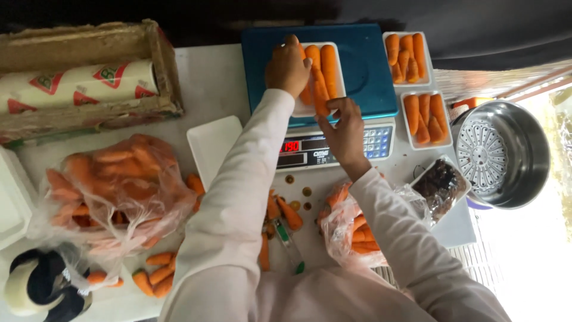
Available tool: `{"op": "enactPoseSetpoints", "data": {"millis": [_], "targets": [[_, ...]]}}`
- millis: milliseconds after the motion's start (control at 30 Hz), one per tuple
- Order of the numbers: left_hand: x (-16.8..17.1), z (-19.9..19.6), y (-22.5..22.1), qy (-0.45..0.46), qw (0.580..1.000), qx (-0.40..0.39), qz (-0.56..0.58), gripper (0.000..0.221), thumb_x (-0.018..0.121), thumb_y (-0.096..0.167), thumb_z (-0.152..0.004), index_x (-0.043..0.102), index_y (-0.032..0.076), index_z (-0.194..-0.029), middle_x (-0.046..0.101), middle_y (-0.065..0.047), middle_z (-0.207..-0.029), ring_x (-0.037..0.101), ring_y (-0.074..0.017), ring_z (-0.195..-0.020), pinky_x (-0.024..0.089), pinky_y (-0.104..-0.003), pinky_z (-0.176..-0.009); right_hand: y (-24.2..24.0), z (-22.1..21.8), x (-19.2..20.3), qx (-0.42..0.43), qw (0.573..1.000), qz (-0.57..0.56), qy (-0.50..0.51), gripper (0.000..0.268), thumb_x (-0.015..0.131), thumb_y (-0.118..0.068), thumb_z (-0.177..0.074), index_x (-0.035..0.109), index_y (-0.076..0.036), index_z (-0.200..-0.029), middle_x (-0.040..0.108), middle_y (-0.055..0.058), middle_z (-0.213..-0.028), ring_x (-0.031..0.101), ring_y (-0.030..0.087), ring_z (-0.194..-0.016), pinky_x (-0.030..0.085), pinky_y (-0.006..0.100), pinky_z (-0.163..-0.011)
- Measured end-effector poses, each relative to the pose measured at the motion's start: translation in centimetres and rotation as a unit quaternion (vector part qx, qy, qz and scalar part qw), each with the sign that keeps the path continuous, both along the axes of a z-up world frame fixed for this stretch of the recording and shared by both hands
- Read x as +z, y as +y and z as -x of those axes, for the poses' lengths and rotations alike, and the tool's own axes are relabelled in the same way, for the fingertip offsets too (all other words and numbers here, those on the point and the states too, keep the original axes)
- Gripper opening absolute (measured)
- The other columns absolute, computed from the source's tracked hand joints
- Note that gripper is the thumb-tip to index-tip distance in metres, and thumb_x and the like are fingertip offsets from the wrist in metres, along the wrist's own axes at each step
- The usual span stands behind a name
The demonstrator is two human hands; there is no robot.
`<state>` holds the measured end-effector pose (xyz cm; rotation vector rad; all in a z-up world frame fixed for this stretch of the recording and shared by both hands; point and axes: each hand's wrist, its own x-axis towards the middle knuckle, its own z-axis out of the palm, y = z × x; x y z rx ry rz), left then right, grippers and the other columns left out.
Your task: Peeling carrots using a hand peeler, weighing them on a digital scale, and arranging them into plastic trays for packaging.
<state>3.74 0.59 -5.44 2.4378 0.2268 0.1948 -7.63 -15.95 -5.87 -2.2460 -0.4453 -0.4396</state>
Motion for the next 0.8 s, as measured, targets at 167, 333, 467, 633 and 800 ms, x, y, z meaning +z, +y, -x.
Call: {"op": "enactPoseSetpoints", "data": {"millis": [167, 333, 467, 633, 800], "targets": [[-0.6, -1.9, -0.5, 0.029, 0.999, 0.006, -0.025, 0.047, 0.079, 0.030, -0.091, 0.057, 0.013, -0.129, 0.068, -0.018, -0.119, 0.071, -0.0358, -0.104, 0.061, -0.043, -0.076, 0.2, -1.1, -0.9, -0.009, 0.999, 0.036, -0.016, 0.026, 0.081, -0.011, -0.089, 0.062, -0.008, -0.107, 0.060, 0.010, -0.106, 0.054, 0.030, -0.091, 0.050, 0.040, -0.079], [-0.4, -2.2, 0.1, 0.051, 0.999, -0.012, 0.010, 0.044, 0.082, 0.016, -0.086, 0.059, 0.011, -0.122, 0.069, -0.017, -0.118, 0.072, -0.0352, -0.104, 0.062, -0.040, -0.079, 0.7, -2.2, -1.6, -0.020, 0.998, 0.055, -0.032, 0.028, 0.080, -0.011, -0.088, 0.065, -0.009, -0.112, 0.056, 0.012, -0.105, 0.054, 0.034, -0.098, 0.049, 0.044, -0.086], [-0.1, -2.2, 0.3, 0.047, 0.999, -0.007, 0.013, 0.041, 0.083, 0.018, -0.085, 0.059, 0.010, -0.118, 0.071, -0.015, -0.114, 0.071, -0.0344, -0.103, 0.062, -0.041, -0.080, 1.4, -2.9, -1.7, -0.037, 0.995, 0.092, -0.001, 0.029, 0.080, -0.015, -0.088, 0.065, -0.008, -0.113, 0.058, 0.012, -0.107, 0.052, 0.034, -0.094, 0.050, 0.044, -0.081], [1.0, -1.9, 0.6, 0.082, 0.996, -0.002, 0.022, 0.035, 0.079, 0.016, -0.087, 0.060, 0.011, -0.117, 0.073, -0.012, -0.114, 0.074, -0.0329, -0.101, 0.063, -0.040, -0.075, 1.2, -2.8, -1.7, -0.018, 0.994, 0.104, -0.015, 0.026, 0.080, -0.015, -0.087, 0.069, -0.010, -0.110, 0.060, 0.010, -0.106, 0.051, 0.034, -0.090, 0.050, 0.043, -0.078], [0.0, -2.5, 0.7, 0.064, 0.998, -0.016, -0.011, 0.038, 0.080, 0.018, -0.086, 0.060, 0.010, -0.117, 0.074, -0.013, -0.114, 0.073, -0.0353, -0.104, 0.062, -0.042, -0.078, 0.9, -2.4, -1.3, -0.020, 0.997, 0.075, -0.008, 0.024, 0.080, -0.012, -0.090, 0.072, -0.008, -0.113, 0.053, 0.012, -0.101, 0.054, 0.033, -0.096, 0.052, 0.043, -0.085]]}}
